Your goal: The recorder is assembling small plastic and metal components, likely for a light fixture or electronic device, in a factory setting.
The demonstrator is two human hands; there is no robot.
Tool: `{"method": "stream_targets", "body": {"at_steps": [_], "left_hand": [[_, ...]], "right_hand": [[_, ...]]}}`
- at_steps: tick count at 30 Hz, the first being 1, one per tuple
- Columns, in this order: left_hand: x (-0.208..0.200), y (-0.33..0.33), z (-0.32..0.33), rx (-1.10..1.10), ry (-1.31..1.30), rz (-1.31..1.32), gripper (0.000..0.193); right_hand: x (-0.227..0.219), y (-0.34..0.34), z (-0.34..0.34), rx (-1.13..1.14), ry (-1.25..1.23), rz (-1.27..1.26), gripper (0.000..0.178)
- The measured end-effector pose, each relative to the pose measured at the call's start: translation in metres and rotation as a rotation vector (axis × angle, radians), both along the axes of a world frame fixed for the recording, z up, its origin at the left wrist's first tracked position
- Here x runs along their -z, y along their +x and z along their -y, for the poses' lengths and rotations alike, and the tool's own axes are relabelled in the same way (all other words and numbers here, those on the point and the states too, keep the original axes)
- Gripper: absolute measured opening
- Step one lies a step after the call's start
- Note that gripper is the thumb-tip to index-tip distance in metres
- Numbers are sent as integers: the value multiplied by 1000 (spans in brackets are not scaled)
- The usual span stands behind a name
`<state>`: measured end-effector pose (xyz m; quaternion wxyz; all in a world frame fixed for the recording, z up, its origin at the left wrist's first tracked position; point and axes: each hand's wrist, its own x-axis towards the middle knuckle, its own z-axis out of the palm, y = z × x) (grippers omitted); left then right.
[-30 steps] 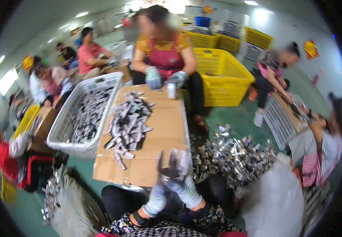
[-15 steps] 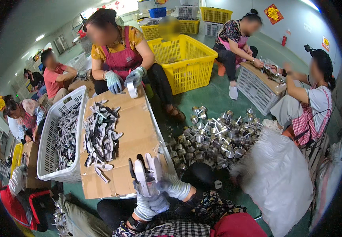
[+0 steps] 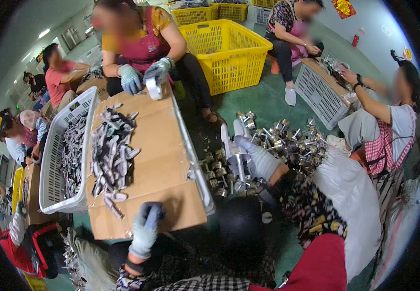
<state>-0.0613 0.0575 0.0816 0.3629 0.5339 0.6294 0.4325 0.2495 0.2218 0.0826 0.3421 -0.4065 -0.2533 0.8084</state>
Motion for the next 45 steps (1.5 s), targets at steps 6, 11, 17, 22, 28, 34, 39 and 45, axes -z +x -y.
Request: {"method": "stream_targets", "body": {"at_steps": [6, 11, 17, 22, 28, 34, 39, 45], "left_hand": [[-4, -11, -19, 69, -92, -376, 13], [3, -26, -34, 102, -108, -471, 19], [0, -7, -55, -200, -450, -122, 15], [13, 16, -40, -420, -328, -61, 16], [10, 40, -63, -475, -224, -225, 13], [17, 33, -34, -610, -301, -188, 11], [9, 34, -48, -482, -286, -168, 9], [9, 24, -38, -397, -235, -129, 8]], "right_hand": [[46, 39, -200, 80, 7, 197, 44], [56, 20, -350, 111, 79, 32, 29], [5, 22, -539, 374, 394, -39, 39], [5, 5, -616, 462, 603, 713, 53], [55, 29, -599, -258, 1104, 2038, 69], [53, 27, -588, -352, 1295, 2084, 63], [46, 35, -547, -446, 1277, 2127, 63], [42, 60, -499, -431, 1361, 2136, 56]]}}
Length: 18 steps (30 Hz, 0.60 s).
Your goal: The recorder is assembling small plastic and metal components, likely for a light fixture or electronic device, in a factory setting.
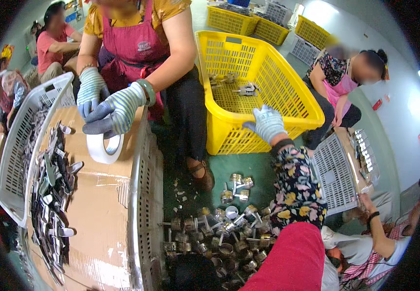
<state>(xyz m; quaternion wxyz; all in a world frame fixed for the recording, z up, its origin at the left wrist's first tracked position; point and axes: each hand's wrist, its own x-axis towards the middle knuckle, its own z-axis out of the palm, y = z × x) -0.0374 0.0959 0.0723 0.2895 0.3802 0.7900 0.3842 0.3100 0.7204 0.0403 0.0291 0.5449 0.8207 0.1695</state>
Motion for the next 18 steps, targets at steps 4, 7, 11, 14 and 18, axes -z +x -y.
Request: {"method": "stream_targets", "body": {"at_steps": [4, 7, 11, 14, 18], "left_hand": [[-3, -9, 2, 23, 5, -38, 8], [-5, -17, -2, 119, -33, -77, 9], [0, -31, 9, 233, -43, 150, 12], [-5, -41, 21, 355, -9, 80, 18], [-7, -39, 21, 344, 21, 136, 12]], "right_hand": [[1, 5, 51, 18, -40, 14, 56], [4, 22, 85, -26, 30, 6, 48], [13, 26, 110, -14, 84, -3, 44], [15, 9, 118, -72, 81, -46, 41], [-6, -2, 148, 145, 99, -35, 41]]}}
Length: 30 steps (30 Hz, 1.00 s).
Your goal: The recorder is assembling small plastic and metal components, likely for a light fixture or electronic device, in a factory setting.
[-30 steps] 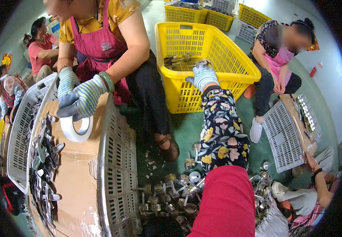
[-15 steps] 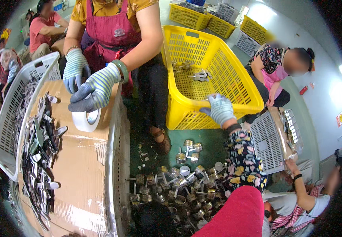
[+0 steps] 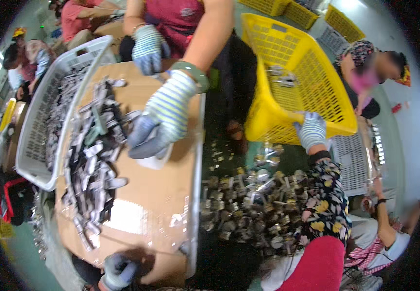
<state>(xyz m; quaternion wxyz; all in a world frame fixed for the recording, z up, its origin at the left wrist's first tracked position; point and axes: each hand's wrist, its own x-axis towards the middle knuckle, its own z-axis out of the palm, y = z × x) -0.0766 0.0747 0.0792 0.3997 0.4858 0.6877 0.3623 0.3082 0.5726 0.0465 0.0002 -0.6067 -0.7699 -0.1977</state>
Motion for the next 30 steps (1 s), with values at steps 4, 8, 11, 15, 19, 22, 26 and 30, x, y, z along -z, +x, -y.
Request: {"method": "stream_targets", "body": {"at_steps": [4, 8, 11, 15, 19, 22, 26, 30], "left_hand": [[4, -7, -4, 80, 46, 74, 12], [-11, -16, 1, 38, -122, 396, 35], [-60, -35, 20, -86, -43, 669, 40], [-95, -37, -26, 133, 82, 645, 49], [-70, -60, -93, 95, -278, 1076, 63], [-56, -55, -129, 64, -388, 1149, 70], [-37, -52, -169, 233, -468, 1344, 68], [-46, -32, -179, 249, -298, 1254, 43]], "right_hand": [[-15, -58, 87, -282, 345, -260, 36], [-78, -104, 253, -470, 66, -520, 31], [-109, -104, 366, -510, -125, -668, 24], [-135, -89, 482, -358, -323, -812, 21], [-118, -113, 531, -465, -378, -939, 20], [-93, -120, 538, -432, -424, -1006, 20], [-52, -115, 529, -445, -329, -932, 16], [-43, -108, 517, -465, -194, -679, 17]]}}
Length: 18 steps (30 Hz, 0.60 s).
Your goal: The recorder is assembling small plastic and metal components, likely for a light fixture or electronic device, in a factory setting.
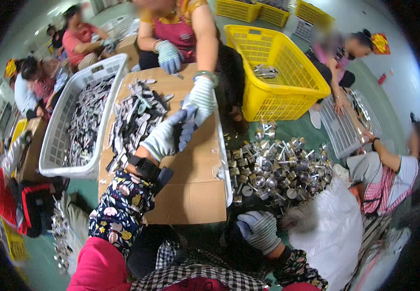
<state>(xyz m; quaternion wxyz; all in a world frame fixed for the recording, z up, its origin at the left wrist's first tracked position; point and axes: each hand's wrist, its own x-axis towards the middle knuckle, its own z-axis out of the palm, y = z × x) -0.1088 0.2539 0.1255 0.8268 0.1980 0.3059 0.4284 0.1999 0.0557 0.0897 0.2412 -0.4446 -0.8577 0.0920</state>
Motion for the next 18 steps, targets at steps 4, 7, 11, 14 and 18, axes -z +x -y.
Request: {"method": "stream_targets", "body": {"at_steps": [4, 7, 11, 14, 18], "left_hand": [[29, -13, 0, -178, -2, -133, 22], [36, -8, 9, -186, 102, -85, 16], [7, 13, 34, -298, 67, -235, 16], [4, 29, 100, -242, 315, -488, 18], [31, 46, 202, -341, 104, -379, 22]], "right_hand": [[11, -1, -4, -61, -9, -166, 19], [5, 5, 2, -71, 27, -166, 15], [-9, 8, 8, -79, -211, -237, 10], [-41, 27, 17, -106, -261, -221, 10], [-80, 24, 31, -123, -260, -185, 12]]}}
